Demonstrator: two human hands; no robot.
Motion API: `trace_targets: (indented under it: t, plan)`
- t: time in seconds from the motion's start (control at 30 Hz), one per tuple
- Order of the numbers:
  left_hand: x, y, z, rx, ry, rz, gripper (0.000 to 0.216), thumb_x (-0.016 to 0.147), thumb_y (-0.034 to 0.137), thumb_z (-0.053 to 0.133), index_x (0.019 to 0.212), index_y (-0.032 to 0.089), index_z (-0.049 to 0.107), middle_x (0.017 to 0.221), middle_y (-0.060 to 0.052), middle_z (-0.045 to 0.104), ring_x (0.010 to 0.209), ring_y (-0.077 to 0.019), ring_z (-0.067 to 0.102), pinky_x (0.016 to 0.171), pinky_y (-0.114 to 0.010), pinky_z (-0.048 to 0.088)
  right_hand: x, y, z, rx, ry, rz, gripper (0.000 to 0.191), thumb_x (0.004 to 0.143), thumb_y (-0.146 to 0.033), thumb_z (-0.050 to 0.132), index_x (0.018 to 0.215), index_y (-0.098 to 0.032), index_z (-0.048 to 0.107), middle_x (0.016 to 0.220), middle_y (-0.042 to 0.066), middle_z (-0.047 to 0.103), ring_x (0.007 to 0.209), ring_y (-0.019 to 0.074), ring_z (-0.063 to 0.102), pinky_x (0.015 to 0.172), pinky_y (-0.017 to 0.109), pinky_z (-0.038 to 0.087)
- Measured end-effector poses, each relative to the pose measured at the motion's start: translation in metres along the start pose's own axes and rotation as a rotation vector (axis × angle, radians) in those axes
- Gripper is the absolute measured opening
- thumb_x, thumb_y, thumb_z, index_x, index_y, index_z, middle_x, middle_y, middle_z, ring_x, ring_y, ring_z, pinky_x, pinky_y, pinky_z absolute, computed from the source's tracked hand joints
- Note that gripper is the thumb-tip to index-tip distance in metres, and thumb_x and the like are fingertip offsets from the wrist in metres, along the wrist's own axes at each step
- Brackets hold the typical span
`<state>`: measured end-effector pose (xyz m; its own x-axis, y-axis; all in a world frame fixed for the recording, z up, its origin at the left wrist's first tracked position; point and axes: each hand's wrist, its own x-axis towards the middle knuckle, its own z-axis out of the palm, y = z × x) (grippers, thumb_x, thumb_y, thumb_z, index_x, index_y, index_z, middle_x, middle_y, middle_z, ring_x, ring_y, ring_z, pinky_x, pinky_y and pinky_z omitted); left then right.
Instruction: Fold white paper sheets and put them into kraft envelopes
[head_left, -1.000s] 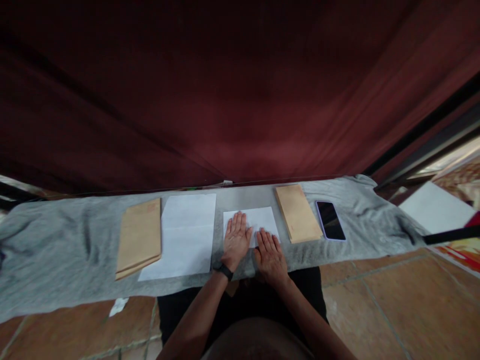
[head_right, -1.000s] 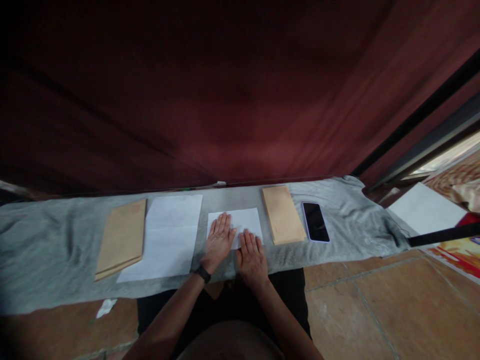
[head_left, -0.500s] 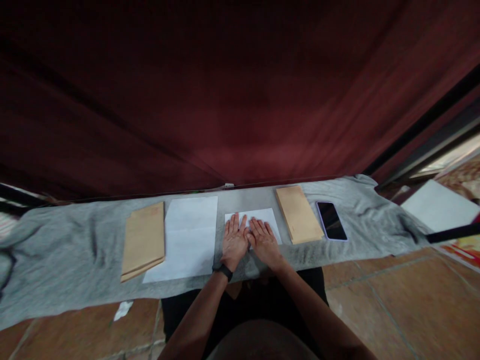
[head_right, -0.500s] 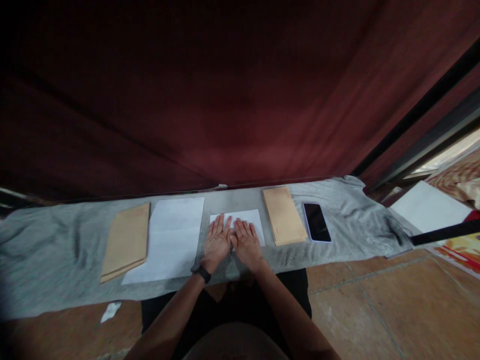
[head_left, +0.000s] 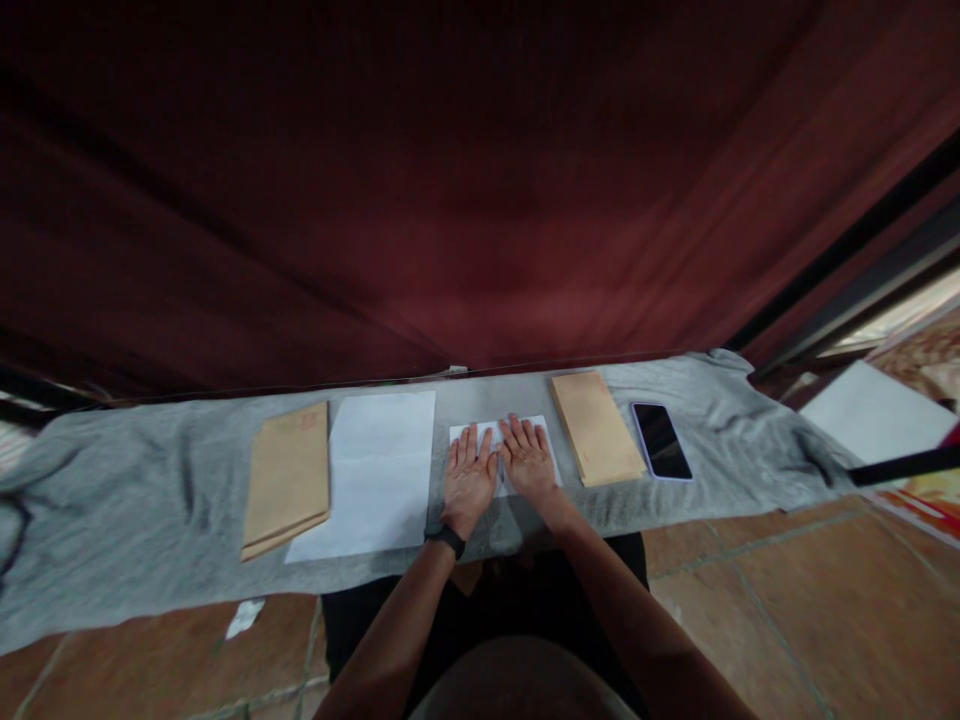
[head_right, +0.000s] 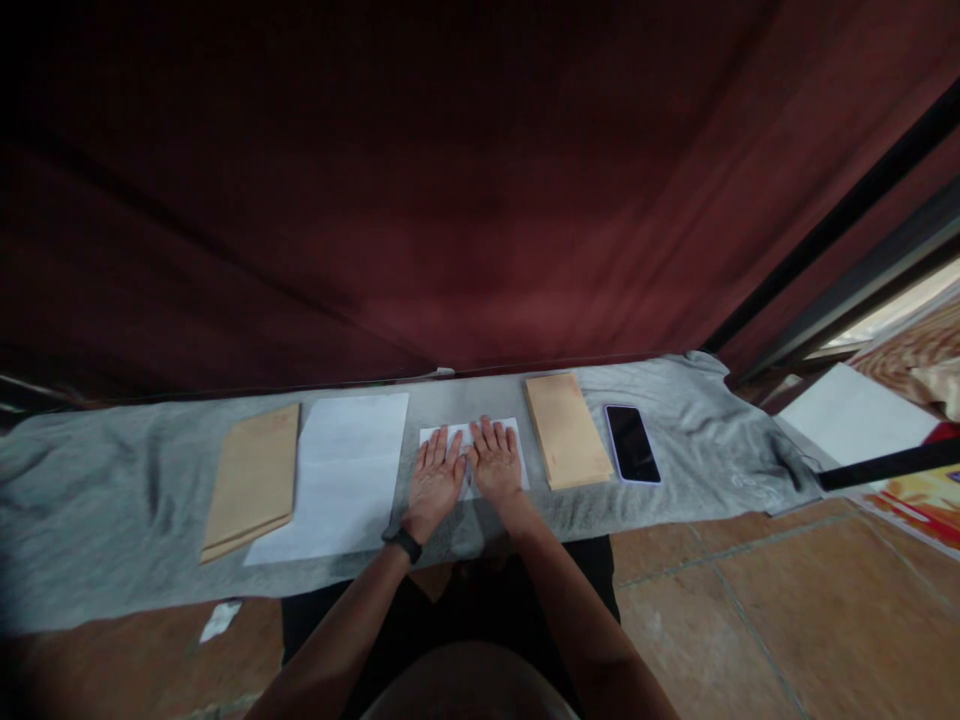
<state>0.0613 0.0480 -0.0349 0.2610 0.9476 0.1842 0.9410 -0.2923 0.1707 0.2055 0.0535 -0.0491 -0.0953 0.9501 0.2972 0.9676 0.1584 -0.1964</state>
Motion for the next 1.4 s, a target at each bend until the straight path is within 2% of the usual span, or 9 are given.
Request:
trace_targets:
  t: [0.23, 0.43, 0.57, 0.73, 1.0, 1.13, 1.27, 1.4]
  plan:
    - [0.0, 0.0, 0.002, 0.016, 0.007, -0.016, 0.059, 0.102, 0.033, 0.033, 0.154, 0.006, 0.035, 0.162, -0.018, 0.032, 0.153, -0.0266, 0.025, 0.124, -0.048, 0.024, -0.01, 0.005, 0.001, -0.017, 0.072, 0.051, 0.055, 0.107, -0.038, 0.034, 0.154, -0.011, 0.04, 0.156, 0.018, 0.043, 0.145, 0.0316, 0.04, 0.118, 0.053, 0.028]
    - [-0.002, -0.002, 0.005, 0.006, 0.062, -0.06, 0.061, 0.102, 0.034, 0.033, 0.154, 0.003, 0.034, 0.161, -0.019, 0.035, 0.153, -0.0276, 0.025, 0.123, -0.049, 0.028, -0.022, 0.011, -0.001, -0.031, 0.149, 0.061, 0.063, 0.107, -0.041, 0.034, 0.155, -0.001, 0.032, 0.154, 0.026, 0.043, 0.145, 0.0336, 0.04, 0.117, 0.053, 0.032]
    - [-0.003, -0.003, 0.004, 0.01, 0.054, -0.083, 0.061, 0.102, 0.033, 0.034, 0.153, 0.001, 0.035, 0.161, -0.02, 0.034, 0.153, -0.0286, 0.024, 0.124, -0.048, 0.025, -0.029, 0.015, -0.002, -0.028, 0.172, 0.067, 0.065, 0.107, -0.042, 0.033, 0.157, 0.0, 0.027, 0.156, 0.028, 0.039, 0.144, 0.0337, 0.042, 0.117, 0.055, 0.032]
    - [-0.011, -0.008, 0.001, -0.009, 0.105, -0.103, 0.062, 0.102, 0.034, 0.033, 0.154, 0.0, 0.032, 0.16, -0.023, 0.033, 0.153, -0.0308, 0.025, 0.123, -0.051, 0.027, -0.038, 0.018, -0.006, -0.048, 0.162, 0.09, 0.066, 0.106, -0.043, 0.034, 0.155, 0.001, 0.03, 0.156, 0.029, 0.039, 0.144, 0.035, 0.041, 0.115, 0.054, 0.035]
    - [-0.04, -0.018, -0.008, -0.013, 0.168, -0.106, 0.063, 0.105, 0.038, 0.031, 0.156, 0.001, 0.027, 0.159, -0.026, 0.035, 0.151, -0.0327, 0.029, 0.121, -0.053, 0.031, -0.058, 0.022, -0.01, -0.076, 0.17, 0.112, 0.067, 0.106, -0.043, 0.036, 0.157, -0.001, 0.025, 0.157, 0.027, 0.039, 0.144, 0.035, 0.04, 0.115, 0.051, 0.036]
    - [-0.053, -0.021, -0.011, -0.024, 0.201, -0.103, 0.062, 0.105, 0.034, 0.03, 0.159, 0.005, 0.021, 0.157, -0.025, 0.038, 0.15, -0.0333, 0.033, 0.118, -0.056, 0.035, -0.067, 0.024, -0.011, -0.07, 0.172, 0.113, 0.069, 0.106, -0.042, 0.037, 0.16, -0.004, 0.019, 0.157, 0.025, 0.039, 0.144, 0.0341, 0.041, 0.114, 0.051, 0.036]
    - [-0.065, -0.008, -0.02, -0.017, 0.198, -0.115, 0.061, 0.104, 0.029, 0.03, 0.16, 0.007, 0.017, 0.161, -0.022, 0.034, 0.152, -0.0309, 0.027, 0.121, -0.054, 0.032, -0.07, 0.025, -0.012, -0.07, 0.162, 0.12, 0.069, 0.105, -0.041, 0.037, 0.16, -0.004, 0.017, 0.158, 0.025, 0.038, 0.143, 0.0338, 0.042, 0.114, 0.051, 0.036]
    - [-0.074, 0.02, -0.024, -0.04, 0.062, 0.064, 0.061, 0.103, 0.03, 0.033, 0.16, 0.009, 0.021, 0.164, -0.015, 0.031, 0.154, -0.0257, 0.022, 0.124, -0.047, 0.03, -0.07, 0.025, -0.01, -0.05, 0.174, 0.116, 0.069, 0.105, -0.042, 0.036, 0.161, -0.005, 0.017, 0.159, 0.025, 0.036, 0.144, 0.0349, 0.041, 0.114, 0.053, 0.036]
